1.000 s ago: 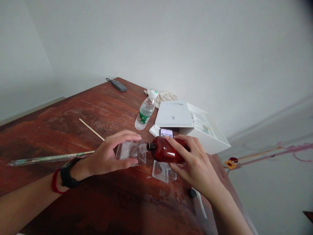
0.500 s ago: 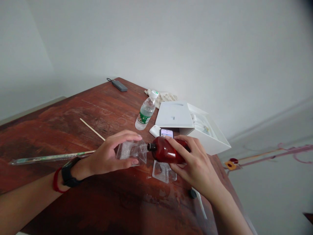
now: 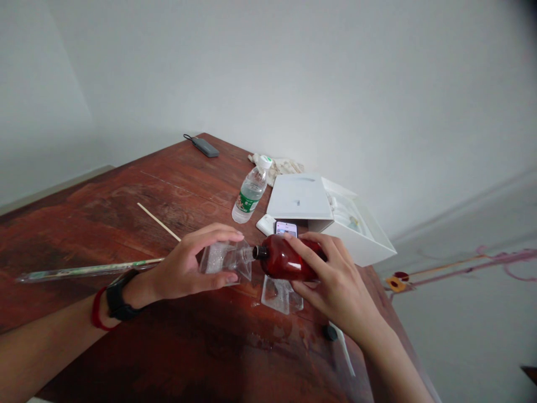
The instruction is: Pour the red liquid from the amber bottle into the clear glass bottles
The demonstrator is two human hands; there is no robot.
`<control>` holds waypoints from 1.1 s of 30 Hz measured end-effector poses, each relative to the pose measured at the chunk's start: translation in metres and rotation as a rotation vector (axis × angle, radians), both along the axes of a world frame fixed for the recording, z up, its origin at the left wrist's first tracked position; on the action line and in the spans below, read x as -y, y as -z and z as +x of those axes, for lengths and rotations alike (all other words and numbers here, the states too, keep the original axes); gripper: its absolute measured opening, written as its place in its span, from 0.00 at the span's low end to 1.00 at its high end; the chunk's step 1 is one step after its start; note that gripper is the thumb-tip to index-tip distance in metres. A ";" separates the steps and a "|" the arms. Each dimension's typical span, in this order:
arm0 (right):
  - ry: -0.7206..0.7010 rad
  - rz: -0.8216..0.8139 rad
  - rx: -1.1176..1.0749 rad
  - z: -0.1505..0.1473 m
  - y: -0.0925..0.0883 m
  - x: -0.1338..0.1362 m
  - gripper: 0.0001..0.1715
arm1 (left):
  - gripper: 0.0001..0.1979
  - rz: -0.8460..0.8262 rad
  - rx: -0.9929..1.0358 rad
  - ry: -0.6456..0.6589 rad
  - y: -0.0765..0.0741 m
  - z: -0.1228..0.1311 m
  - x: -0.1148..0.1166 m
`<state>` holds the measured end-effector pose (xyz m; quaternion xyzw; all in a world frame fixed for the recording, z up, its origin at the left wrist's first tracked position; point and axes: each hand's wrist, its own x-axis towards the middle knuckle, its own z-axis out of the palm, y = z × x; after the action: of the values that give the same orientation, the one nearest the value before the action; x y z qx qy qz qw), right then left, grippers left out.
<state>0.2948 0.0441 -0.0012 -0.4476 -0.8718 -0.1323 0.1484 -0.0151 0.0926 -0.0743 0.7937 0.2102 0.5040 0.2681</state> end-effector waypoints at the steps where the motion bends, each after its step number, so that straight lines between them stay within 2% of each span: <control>1: 0.001 -0.002 0.001 0.000 0.000 0.000 0.43 | 0.25 -0.002 0.001 0.003 0.000 0.000 0.000; 33: 0.004 -0.010 0.006 0.001 -0.001 0.001 0.44 | 0.24 -0.039 -0.005 0.007 0.002 0.000 0.000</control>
<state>0.2961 0.0432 -0.0006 -0.4497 -0.8720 -0.1299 0.1433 -0.0148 0.0924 -0.0766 0.7902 0.2180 0.4969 0.2848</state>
